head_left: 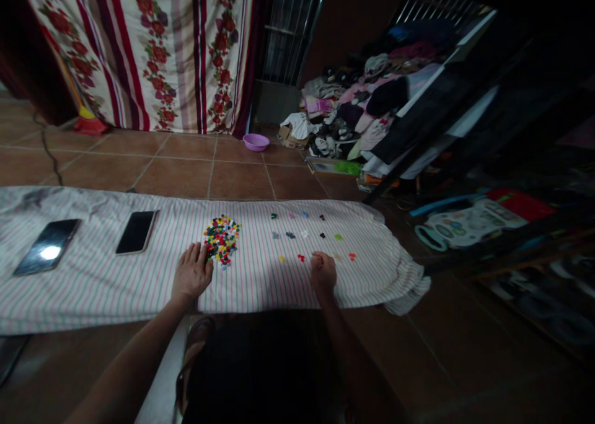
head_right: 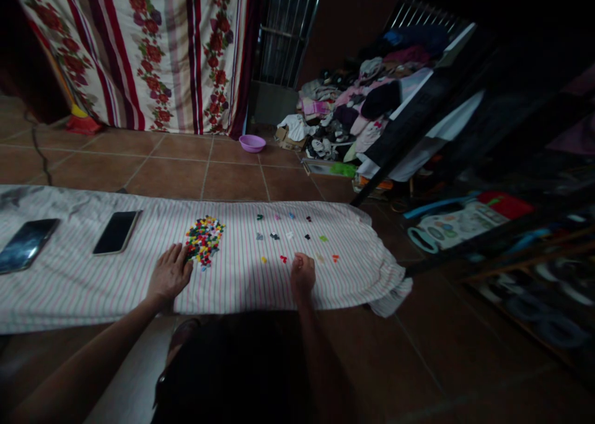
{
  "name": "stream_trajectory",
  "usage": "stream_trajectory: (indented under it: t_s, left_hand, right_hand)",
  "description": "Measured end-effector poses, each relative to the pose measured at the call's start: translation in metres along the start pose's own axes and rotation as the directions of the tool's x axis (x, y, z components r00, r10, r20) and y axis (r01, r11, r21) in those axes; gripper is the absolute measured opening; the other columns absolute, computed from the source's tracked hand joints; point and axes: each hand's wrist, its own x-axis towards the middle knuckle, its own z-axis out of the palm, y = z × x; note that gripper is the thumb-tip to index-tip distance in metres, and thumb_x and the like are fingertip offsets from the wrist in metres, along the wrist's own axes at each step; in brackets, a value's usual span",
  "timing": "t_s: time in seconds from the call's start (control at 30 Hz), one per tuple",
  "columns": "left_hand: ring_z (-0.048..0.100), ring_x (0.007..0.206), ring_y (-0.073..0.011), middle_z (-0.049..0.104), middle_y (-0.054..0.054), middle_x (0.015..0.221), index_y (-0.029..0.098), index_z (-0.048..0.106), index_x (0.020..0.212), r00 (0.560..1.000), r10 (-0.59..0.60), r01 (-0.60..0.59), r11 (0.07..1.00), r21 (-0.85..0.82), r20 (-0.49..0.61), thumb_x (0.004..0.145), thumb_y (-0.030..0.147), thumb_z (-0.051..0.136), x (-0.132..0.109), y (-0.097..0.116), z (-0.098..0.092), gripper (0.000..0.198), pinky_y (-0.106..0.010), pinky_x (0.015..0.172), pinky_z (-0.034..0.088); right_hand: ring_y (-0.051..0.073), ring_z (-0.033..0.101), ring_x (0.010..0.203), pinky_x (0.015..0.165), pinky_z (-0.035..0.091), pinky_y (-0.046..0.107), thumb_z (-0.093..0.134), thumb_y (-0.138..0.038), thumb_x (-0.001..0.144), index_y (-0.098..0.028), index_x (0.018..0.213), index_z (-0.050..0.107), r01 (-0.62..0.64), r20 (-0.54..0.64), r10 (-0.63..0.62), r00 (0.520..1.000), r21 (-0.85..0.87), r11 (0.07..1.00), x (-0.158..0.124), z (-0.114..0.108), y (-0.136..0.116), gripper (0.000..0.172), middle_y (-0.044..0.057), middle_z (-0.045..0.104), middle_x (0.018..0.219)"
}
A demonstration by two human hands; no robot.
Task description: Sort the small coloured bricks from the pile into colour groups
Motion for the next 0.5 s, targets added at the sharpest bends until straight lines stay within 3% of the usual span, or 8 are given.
stream_trajectory:
  t_s: [0.23, 0.5]
  left_hand:
    - [0.04, 0.134, -0.0341, 0.051, -0.023, 0.137, 0.004, 0.053, 0.128, 1.0, -0.001, 0.001, 1.0, 0.024, 0.013, 0.09, 0.036, 0.035, 0.001, 0.001, 0.0, 0.053, -0.049, 0.108, 0.035]
    - [0.042, 0.133, -0.0321, 0.052, -0.02, 0.137, 0.007, 0.053, 0.13, 1.0, -0.004, 0.003, 0.999, 0.053, 0.021, 0.091, 0.036, 0.033, 0.0, 0.001, -0.001, 0.052, -0.046, 0.107, 0.035]
  right_hand:
    - [0.021, 0.06, 0.09, 0.083, 0.049, 0.034, 0.039, -0.028, 0.088, -0.017, 0.096, 0.065, 0.141, 0.162, -0.175, 0.971, 0.201, 0.969, -0.011, 0.035, -0.064, 0.029, 0.01, 0.065, 0.094]
    - [0.017, 0.063, 0.088, 0.082, 0.051, 0.028, 0.042, -0.017, 0.087, -0.02, 0.096, 0.069, 0.247, 0.369, -0.381, 0.848, 0.36, 0.9, -0.032, 0.09, -0.117, 0.028, 0.006, 0.067, 0.092]
